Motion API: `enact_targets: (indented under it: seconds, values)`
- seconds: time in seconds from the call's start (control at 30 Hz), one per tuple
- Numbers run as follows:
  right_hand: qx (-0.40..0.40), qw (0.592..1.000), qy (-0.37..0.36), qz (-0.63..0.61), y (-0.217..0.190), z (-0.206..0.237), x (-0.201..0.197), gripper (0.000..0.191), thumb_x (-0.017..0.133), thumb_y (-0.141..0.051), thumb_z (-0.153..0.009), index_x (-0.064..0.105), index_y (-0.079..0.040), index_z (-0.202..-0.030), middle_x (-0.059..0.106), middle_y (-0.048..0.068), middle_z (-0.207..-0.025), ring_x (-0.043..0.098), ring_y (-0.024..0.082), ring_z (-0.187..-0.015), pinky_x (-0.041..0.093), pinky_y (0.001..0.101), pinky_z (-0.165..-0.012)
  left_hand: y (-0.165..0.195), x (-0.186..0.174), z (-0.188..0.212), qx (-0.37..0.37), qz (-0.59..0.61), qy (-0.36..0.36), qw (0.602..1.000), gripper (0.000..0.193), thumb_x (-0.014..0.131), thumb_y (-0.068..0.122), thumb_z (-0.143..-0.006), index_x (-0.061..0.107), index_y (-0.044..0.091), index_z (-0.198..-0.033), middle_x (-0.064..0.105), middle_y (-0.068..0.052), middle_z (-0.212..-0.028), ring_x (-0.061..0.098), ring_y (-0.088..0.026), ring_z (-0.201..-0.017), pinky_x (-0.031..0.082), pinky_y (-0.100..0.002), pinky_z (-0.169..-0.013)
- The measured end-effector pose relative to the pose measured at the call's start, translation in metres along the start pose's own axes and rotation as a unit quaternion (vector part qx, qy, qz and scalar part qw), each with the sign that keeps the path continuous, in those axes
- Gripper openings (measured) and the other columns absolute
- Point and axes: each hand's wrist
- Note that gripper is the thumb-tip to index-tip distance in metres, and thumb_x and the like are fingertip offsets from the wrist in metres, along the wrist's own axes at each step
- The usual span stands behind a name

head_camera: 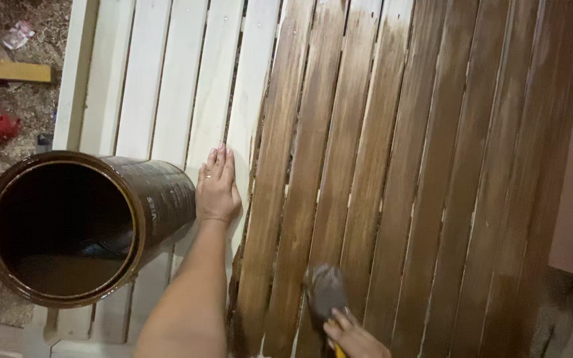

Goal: The person applies brown wood stain with a brush to slatted wooden furniture panels, dipping the brush into a stain can and brushing the liquid along the slats, working across the panels section by section.

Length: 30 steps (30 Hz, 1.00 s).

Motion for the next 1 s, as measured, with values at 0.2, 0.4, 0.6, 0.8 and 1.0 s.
enact_targets:
  seconds: [0.2, 0.4, 0.6, 0.8, 1.0]
  values:
    - [0.086, 0.960, 0.140, -0.228, -0.052, 0.076, -0.088, 0.028, 0.074, -0.032, -0.085, 0.078, -0.028, -0.113, 0.077, -0.003, -0.126, 0.075, 0.014, -0.115, 0.060, 0.0340, -0.100, 0.000, 0.000, -0.001, -0.003, 0.000, -0.011, 1.000, 0.070, 0.052, 0.007, -0.087, 0.042, 0.009, -0.156, 0.039, -0.011, -0.164, 0.033, -0.029, -0.152, 0.029, -0.049, -0.122]
    - [-0.019, 0.969, 0.032, -0.245, -0.075, 0.011, -0.187, 0.028, 0.086, -0.016, -0.076, 0.081, -0.011, -0.103, 0.081, 0.002, -0.098, 0.075, 0.017, -0.093, 0.057, 0.0314, -0.090, 0.001, -0.003, 0.001, -0.001, -0.001, -0.023, 1.000, 0.072, 0.052, 0.008, -0.087, 0.039, 0.007, -0.158, 0.037, -0.012, -0.164, 0.033, -0.029, -0.152, 0.029, -0.049, -0.121]
    - [-0.089, 0.973, -0.066, -0.200, -0.099, -0.048, -0.225, 0.040, 0.087, -0.024, -0.072, 0.078, -0.009, -0.108, 0.080, 0.008, -0.102, 0.073, 0.020, -0.094, 0.057, 0.0358, -0.086, 0.003, -0.005, -0.002, 0.000, -0.002, -0.021, 1.000, 0.071, 0.052, 0.008, -0.086, 0.039, 0.008, -0.157, 0.036, -0.011, -0.165, 0.033, -0.030, -0.152, 0.029, -0.050, -0.121]
    - [-0.035, 0.980, 0.175, -0.088, -0.058, -0.055, -0.386, 0.041, 0.091, -0.036, -0.065, 0.080, -0.021, -0.102, 0.079, 0.004, -0.102, 0.071, 0.020, -0.095, 0.057, 0.0368, -0.088, 0.003, -0.007, 0.000, -0.005, 0.021, -0.024, 0.999, 0.070, 0.052, 0.008, -0.087, 0.040, 0.007, -0.156, 0.037, -0.011, -0.164, 0.033, -0.030, -0.152, 0.029, -0.050, -0.121]
    - [0.065, 0.890, 0.423, -0.158, -0.026, -0.040, -0.542, 0.070, 0.093, -0.032, -0.073, 0.057, -0.006, -0.129, 0.070, 0.013, -0.116, 0.070, 0.030, -0.105, 0.060, 0.0438, -0.092, 0.004, -0.008, -0.001, -0.009, 0.021, -0.029, 0.999, 0.069, 0.052, 0.009, -0.088, 0.041, 0.008, -0.156, 0.037, -0.011, -0.164, 0.034, -0.030, -0.151, 0.029, -0.050, -0.121]
Point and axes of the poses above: each hand's wrist, its own z-axis away from the middle knuckle, its own x-axis out of the palm, y = z × x
